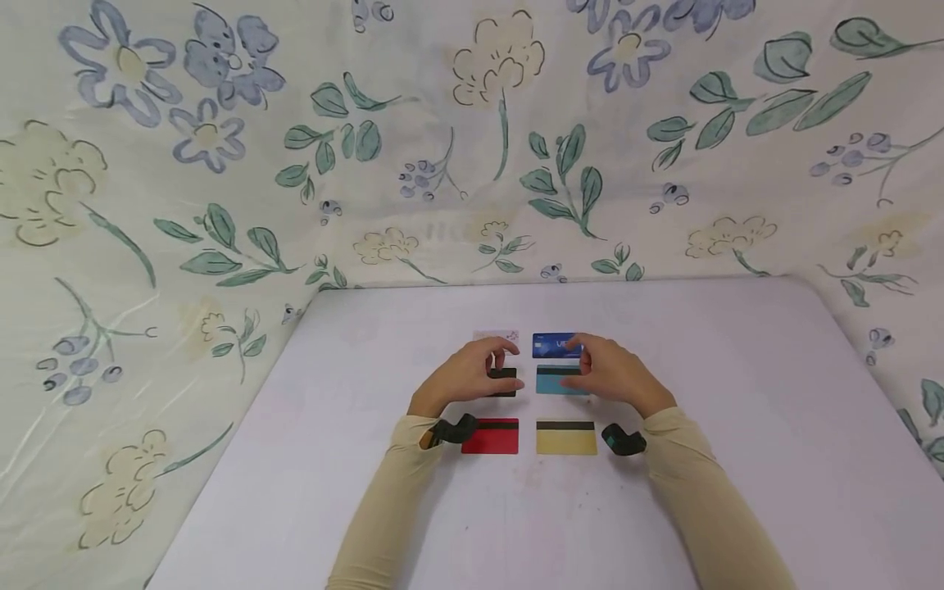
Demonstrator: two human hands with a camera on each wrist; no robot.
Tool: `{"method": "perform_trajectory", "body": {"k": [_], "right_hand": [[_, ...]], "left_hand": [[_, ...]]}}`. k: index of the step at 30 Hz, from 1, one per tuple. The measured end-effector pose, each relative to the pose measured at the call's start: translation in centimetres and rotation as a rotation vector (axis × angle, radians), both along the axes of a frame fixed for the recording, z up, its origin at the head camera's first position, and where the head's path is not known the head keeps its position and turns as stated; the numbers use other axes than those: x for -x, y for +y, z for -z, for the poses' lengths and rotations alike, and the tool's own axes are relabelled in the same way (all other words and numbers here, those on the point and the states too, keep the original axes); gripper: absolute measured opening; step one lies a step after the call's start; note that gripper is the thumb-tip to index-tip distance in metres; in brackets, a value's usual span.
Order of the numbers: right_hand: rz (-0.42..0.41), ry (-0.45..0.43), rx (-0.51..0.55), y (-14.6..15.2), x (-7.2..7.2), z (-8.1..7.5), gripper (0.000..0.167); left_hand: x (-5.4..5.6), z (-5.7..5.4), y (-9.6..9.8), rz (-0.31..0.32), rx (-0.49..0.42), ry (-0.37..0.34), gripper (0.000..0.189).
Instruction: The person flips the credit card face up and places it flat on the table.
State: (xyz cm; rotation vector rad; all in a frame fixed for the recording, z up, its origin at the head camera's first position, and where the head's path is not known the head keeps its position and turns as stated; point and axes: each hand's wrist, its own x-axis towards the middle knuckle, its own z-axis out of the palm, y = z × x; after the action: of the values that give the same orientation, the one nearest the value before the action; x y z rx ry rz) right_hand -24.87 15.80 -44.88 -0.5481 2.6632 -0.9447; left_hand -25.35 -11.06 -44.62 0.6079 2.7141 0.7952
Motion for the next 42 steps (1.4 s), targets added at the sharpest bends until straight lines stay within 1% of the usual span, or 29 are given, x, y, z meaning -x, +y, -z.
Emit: {"method": "perform_trajectory", "body": {"k": [3, 9, 12, 17, 22, 28, 32, 42], "right_hand": [[0.006, -0.006, -0.008, 0.5, 0.0, 0.3, 0.059], [0.028, -0.039, 0.002, 1.1, 0.1, 0.7, 0.061], [0.032, -0.056, 0.01, 1.4, 0.3, 0.9, 0.062], [0.028, -0.087, 0.018, 2.0, 0.7, 1.5, 0.064], [0.02, -0.134, 0.014, 1.9, 0.8, 2.0, 0.064], [0.007, -0.134, 0.009, 2.0, 0.7, 2.2, 0.06], [0.013, -0.147, 0.011, 2.0, 0.7, 2.3, 0.059], [0.022, -0.174, 0.015, 2.1, 0.9, 2.6, 0.054]], "left_hand": [[-0.1, 0.2, 0.6, -0.002, 0.002, -0.015, 0.057], [-0.5, 0.5, 1.5, -0.034, 0.028, -0.045, 0.058], [-0.5, 0.7, 1.9, -0.044, 0.051, -0.041, 0.057], [-0.4, 0.9, 2.5, -0.031, 0.069, -0.034, 0.056], [-0.5, 1.5, 2.9, -0.036, 0.126, -0.016, 0.055], [-0.6, 1.6, 3.1, -0.051, 0.177, 0.007, 0.055], [-0.7, 1.6, 3.2, -0.058, 0.187, -0.007, 0.056], [-0.6, 1.8, 3.7, -0.043, 0.202, -0.028, 0.057]]}}
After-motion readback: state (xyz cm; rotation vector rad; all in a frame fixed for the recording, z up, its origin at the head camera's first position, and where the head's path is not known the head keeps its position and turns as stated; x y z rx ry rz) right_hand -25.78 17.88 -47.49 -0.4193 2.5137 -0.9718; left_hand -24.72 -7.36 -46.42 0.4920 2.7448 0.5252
